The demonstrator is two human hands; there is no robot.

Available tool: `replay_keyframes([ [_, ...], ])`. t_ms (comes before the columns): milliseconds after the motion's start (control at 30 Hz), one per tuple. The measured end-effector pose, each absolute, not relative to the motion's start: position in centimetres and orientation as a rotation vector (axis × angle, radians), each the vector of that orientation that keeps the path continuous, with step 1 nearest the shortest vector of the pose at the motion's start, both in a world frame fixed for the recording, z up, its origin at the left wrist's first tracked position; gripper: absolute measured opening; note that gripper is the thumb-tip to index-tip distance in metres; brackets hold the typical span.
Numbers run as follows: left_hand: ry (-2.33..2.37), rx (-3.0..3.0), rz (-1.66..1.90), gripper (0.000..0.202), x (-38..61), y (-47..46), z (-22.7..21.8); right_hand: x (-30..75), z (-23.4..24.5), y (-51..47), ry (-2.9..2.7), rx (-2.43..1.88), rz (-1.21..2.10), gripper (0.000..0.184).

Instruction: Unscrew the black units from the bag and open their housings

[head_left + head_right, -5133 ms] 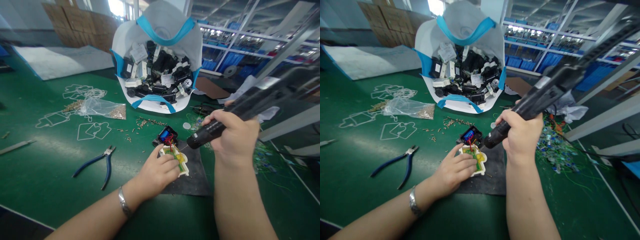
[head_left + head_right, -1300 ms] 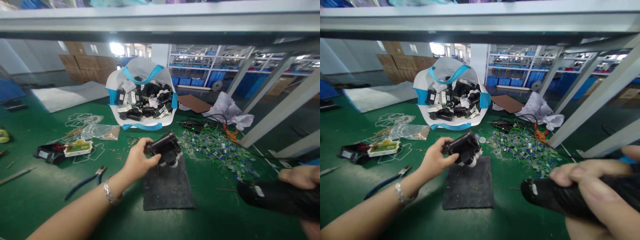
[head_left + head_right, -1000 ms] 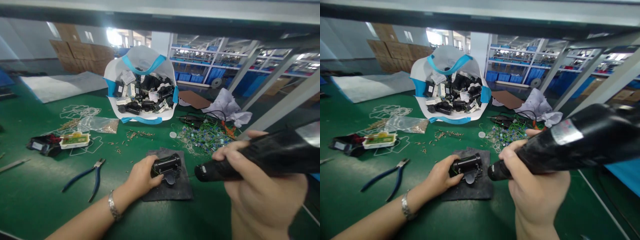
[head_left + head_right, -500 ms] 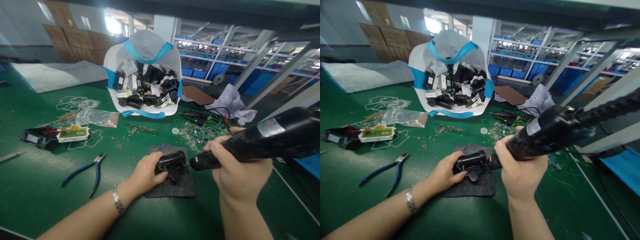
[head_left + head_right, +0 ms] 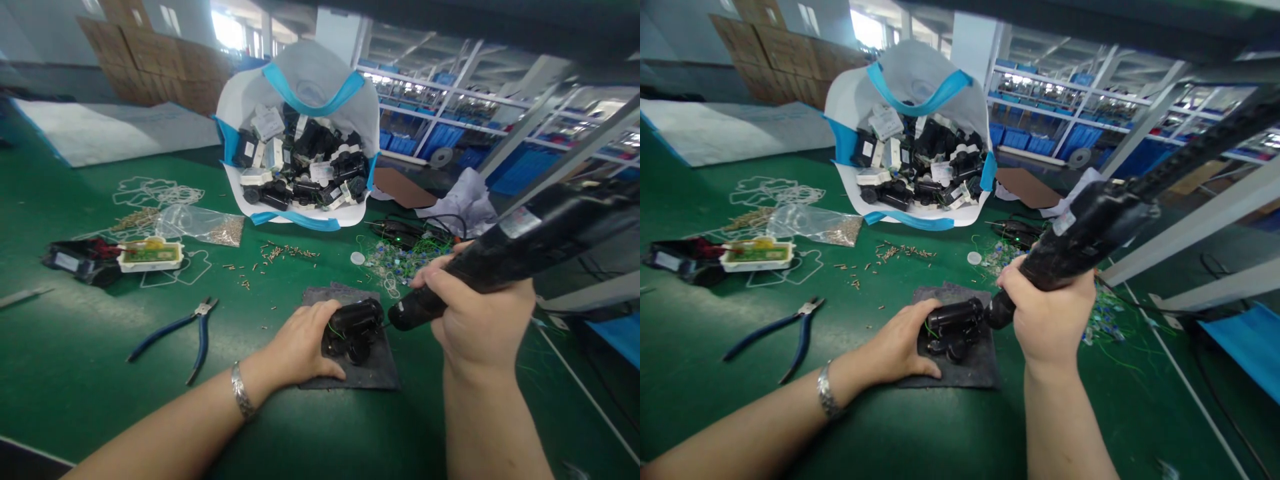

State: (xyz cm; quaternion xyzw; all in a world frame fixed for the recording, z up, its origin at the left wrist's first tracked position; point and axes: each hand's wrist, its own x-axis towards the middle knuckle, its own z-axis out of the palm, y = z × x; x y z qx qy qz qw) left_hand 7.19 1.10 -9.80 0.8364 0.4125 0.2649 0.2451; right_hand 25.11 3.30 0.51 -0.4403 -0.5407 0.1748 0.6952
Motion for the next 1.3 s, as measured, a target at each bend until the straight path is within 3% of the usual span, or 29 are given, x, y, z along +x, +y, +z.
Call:
replay_keyframes([
  [167, 1.145, 2.250, 0.731, 0.088, 7.2, 1.0, -9.8, 23.9, 3.3, 1.1, -1.112, -0.873, 0.359, 0.027],
  [267, 1.137, 2.241, 0.747, 0.085, 7.3, 1.1, -9.9, 22.2, 4.3, -1.0, -1.115, -0.873, 0.533, 0.034],
  [400, 1.139, 2.257, 0.763, 0.083, 7.3, 1.3, -10.1, 20.2, 3.0, -2.1, -1.219, -0.932, 0.600, 0.037],
  [600, 1.138, 2.275, 0.761, 0.076, 7.1, 1.3, -10.1, 19.4, 0.3, -1.0, -1.365, -0.961, 0.581, 0.021],
  [867, 1.174, 2.290, 0.781, 0.059, 7.6, 1.0, -9.9, 18.5, 0.6, -0.3, -1.378, -0.899, 0.642, 0.029],
  [1300, 1.338, 2.579, 0.757, 0.068, 7.0, 0.3, -8.5, 20.0, 2.2, -0.8, -1.330, -0.935, 0.571, 0.031],
])
